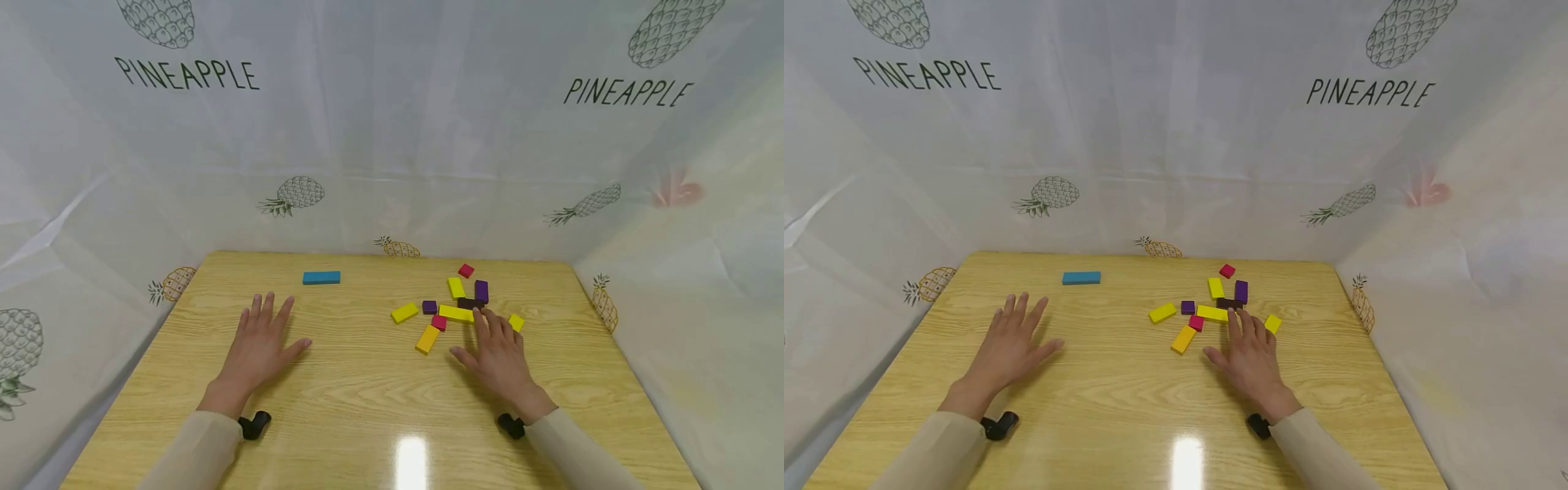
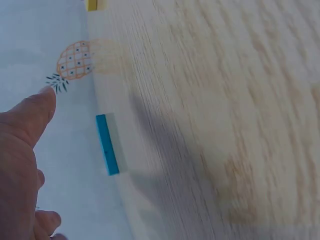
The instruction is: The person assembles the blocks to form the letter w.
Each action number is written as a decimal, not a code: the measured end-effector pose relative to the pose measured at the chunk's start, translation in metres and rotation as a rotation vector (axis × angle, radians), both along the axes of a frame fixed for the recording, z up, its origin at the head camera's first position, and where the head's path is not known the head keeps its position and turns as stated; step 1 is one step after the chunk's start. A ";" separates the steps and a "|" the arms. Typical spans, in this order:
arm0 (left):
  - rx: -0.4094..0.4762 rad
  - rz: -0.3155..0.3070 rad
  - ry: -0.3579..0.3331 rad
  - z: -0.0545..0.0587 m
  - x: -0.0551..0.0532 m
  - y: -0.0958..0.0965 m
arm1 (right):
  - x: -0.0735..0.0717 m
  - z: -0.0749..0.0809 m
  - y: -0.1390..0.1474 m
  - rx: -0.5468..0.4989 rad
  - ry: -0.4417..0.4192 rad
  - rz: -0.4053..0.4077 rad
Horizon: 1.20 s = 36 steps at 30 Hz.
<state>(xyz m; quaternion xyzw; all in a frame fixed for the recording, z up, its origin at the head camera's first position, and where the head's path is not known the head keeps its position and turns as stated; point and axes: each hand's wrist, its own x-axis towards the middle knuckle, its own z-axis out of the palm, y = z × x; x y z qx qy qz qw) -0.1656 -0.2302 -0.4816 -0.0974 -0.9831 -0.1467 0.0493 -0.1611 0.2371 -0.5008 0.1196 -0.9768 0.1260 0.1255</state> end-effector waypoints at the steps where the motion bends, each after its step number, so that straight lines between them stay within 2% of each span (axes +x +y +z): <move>1: -0.003 -0.001 -0.001 0.000 -0.001 0.000 | -0.001 0.000 -0.002 0.009 0.008 0.013; 8: 0.017 -0.014 -0.014 -0.001 -0.008 0.004 | -0.011 0.003 -0.025 0.085 0.044 0.110; 17: 0.011 -0.024 -0.033 -0.004 -0.017 0.012 | -0.021 0.005 -0.047 0.090 0.019 0.221; 30: 0.033 -0.036 -0.051 -0.009 -0.026 0.017 | -0.021 -0.006 -0.052 0.155 0.052 0.259; 33: 0.029 -0.047 -0.044 -0.008 -0.031 0.017 | -0.022 -0.006 -0.051 0.154 0.060 0.266; 36: 0.024 -0.057 -0.030 -0.007 -0.041 0.017 | -0.023 -0.006 -0.050 0.148 0.068 0.266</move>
